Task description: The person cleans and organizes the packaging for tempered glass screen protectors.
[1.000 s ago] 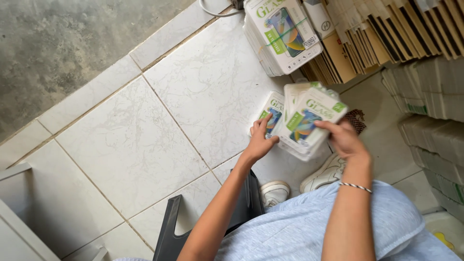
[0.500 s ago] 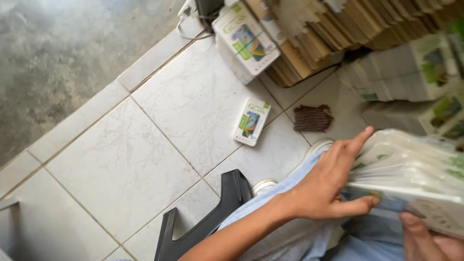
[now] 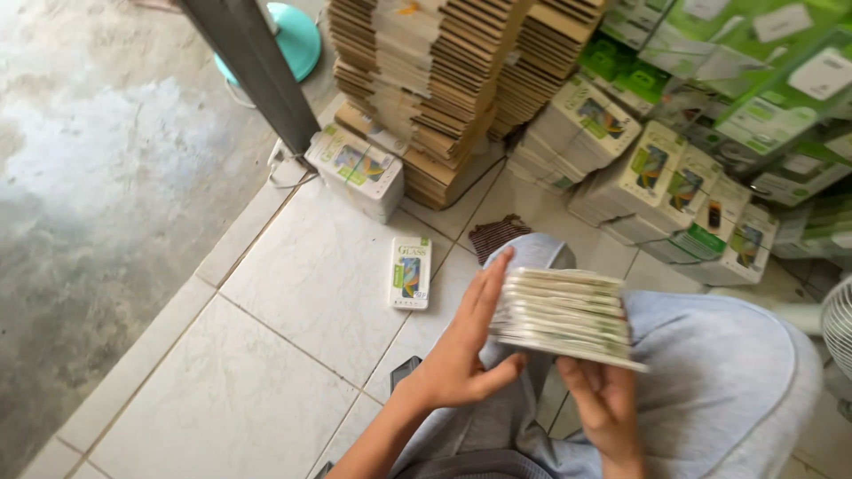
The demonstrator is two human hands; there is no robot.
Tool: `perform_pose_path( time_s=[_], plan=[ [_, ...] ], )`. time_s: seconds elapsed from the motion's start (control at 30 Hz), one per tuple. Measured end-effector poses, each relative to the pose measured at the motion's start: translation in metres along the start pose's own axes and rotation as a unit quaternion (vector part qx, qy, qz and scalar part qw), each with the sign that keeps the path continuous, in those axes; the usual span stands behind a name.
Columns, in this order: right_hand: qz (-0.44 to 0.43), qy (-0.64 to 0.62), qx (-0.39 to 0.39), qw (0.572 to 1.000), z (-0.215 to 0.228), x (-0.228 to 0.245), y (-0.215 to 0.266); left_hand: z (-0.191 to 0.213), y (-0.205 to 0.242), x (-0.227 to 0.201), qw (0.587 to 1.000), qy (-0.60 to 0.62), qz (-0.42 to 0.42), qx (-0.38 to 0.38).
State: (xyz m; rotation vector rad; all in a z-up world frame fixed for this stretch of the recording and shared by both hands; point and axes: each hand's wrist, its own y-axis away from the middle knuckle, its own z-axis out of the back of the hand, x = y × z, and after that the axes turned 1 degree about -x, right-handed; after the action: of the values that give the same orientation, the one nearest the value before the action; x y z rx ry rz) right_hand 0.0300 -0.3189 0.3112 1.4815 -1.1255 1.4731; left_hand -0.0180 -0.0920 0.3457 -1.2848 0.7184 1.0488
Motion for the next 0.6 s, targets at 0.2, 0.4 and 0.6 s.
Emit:
perform_pose_path(
  time_s=[0.2,0.4,0.6],
  plan=[
    [-0.002,-0.097,0.007,0.995,-0.007,-0.051,0.024,-0.014,0.000,0.004,0.996,0.089,0.017,0.016],
    [-0.031,-0.083,-0.005,0.996,-0.022,-0.019,0.013,-0.023,-0.002,0.012,0.998,0.067,0.012,0.000],
    [-0.025,-0.006,-0.030,0.999,-0.020,-0.043,0.025,-0.025,-0.001,0.019,0.993,0.106,0.042,-0.018]
  ],
)
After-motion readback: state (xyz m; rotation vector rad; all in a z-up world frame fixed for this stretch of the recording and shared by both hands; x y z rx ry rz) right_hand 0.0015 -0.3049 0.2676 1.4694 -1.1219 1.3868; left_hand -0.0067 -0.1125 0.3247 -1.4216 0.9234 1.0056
